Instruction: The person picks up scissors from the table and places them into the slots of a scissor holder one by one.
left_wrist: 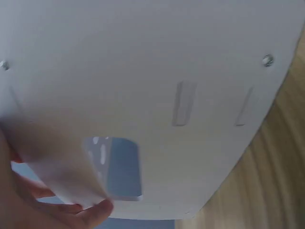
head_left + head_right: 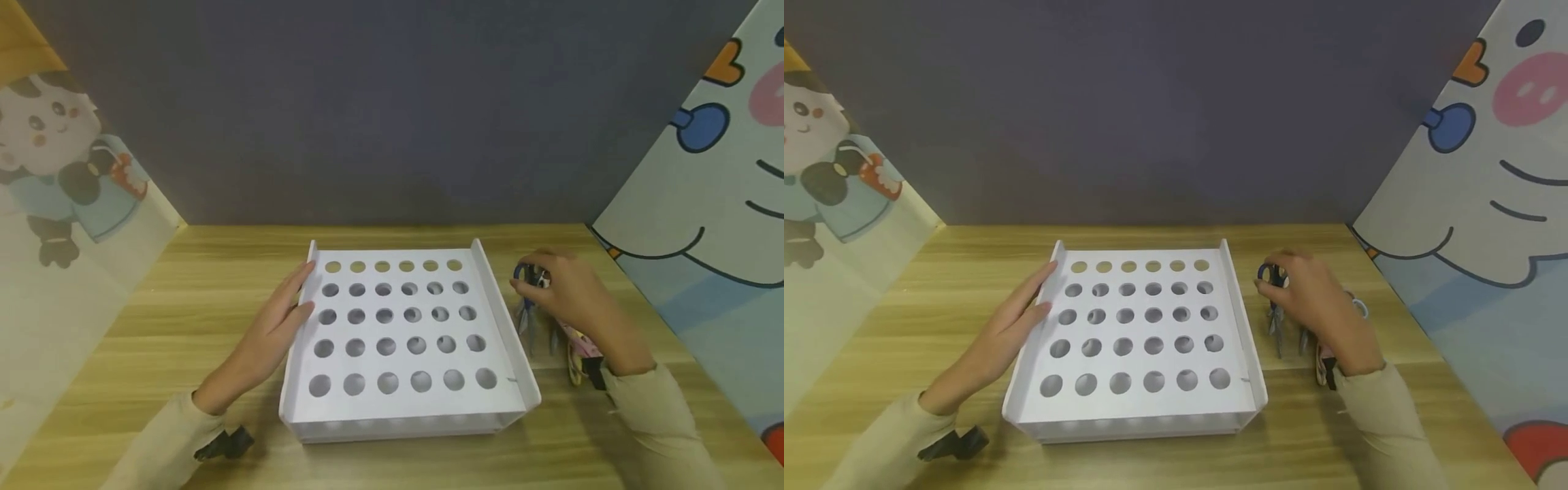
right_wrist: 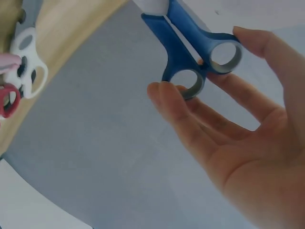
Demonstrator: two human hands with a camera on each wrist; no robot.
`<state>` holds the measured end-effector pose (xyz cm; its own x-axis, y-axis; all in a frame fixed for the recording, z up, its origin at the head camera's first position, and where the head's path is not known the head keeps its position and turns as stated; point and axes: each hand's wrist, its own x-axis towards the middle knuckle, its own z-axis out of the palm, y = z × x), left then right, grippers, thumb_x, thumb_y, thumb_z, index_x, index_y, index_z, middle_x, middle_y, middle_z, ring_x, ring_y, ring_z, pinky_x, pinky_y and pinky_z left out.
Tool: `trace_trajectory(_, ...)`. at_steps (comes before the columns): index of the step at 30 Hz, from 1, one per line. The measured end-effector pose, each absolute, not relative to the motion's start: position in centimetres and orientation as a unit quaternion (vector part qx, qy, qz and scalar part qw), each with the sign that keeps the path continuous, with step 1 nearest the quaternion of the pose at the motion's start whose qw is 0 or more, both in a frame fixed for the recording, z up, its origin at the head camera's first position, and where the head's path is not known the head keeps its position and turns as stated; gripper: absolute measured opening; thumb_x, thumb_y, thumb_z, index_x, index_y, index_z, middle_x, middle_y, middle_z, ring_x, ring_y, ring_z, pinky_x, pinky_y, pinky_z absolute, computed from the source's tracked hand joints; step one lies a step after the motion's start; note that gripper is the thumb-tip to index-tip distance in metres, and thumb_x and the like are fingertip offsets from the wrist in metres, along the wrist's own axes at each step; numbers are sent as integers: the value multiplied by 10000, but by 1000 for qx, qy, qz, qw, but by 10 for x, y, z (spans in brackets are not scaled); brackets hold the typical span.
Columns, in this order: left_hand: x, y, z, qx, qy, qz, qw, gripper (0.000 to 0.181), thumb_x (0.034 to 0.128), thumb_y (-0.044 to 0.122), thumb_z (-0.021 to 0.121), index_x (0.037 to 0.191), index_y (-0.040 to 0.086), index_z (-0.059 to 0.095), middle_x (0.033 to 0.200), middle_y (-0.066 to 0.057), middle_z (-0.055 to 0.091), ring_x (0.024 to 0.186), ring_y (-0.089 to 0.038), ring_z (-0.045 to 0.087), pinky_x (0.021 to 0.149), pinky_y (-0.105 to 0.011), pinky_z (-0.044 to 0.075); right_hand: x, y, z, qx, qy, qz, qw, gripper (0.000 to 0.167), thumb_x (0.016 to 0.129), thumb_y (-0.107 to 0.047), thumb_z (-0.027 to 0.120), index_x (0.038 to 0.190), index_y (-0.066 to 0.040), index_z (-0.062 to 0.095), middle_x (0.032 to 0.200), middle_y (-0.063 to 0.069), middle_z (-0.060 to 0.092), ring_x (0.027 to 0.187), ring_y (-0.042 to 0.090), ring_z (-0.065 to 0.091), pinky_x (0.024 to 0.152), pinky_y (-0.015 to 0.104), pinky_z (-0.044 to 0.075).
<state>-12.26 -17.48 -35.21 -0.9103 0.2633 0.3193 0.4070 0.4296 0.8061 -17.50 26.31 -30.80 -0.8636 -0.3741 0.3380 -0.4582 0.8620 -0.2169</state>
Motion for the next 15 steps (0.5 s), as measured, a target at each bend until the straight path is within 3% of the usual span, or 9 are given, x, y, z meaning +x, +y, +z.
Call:
trace_trajectory(2,-123,-175,-355,-199,-836,-505,81,543,1051,135,451,1573,146,302,1639,-60,219,1497,-237,196,1200,-384,256,-172,263,-303,215,-954,146,151,381,870,-258,763,1123,20,704,1139,276,643,822,374,674,673,525,562)
trace_trajectory(7,-124,-173,-359,-199,-819,-528,101,528,1046,107,457,1559,142,340,1623,-71,263,1481,-220,237,1151,-243,305,-168,264,-297,225,-940,159,202,396,846,-218,783,1138,36,703,1148,280,636,744,346,683,595,478,577)
trace_trajectory(15,-124,-171,-360,-203,-808,-542,108,520,1043,82,447,1552,124,353,1617,-80,277,1465,-235,269,1019,-125,412,-163,264,-287,232,-908,171,303,397,786,-170,810,1101,51,714,1130,239,658,880,412,661,633,573,538)
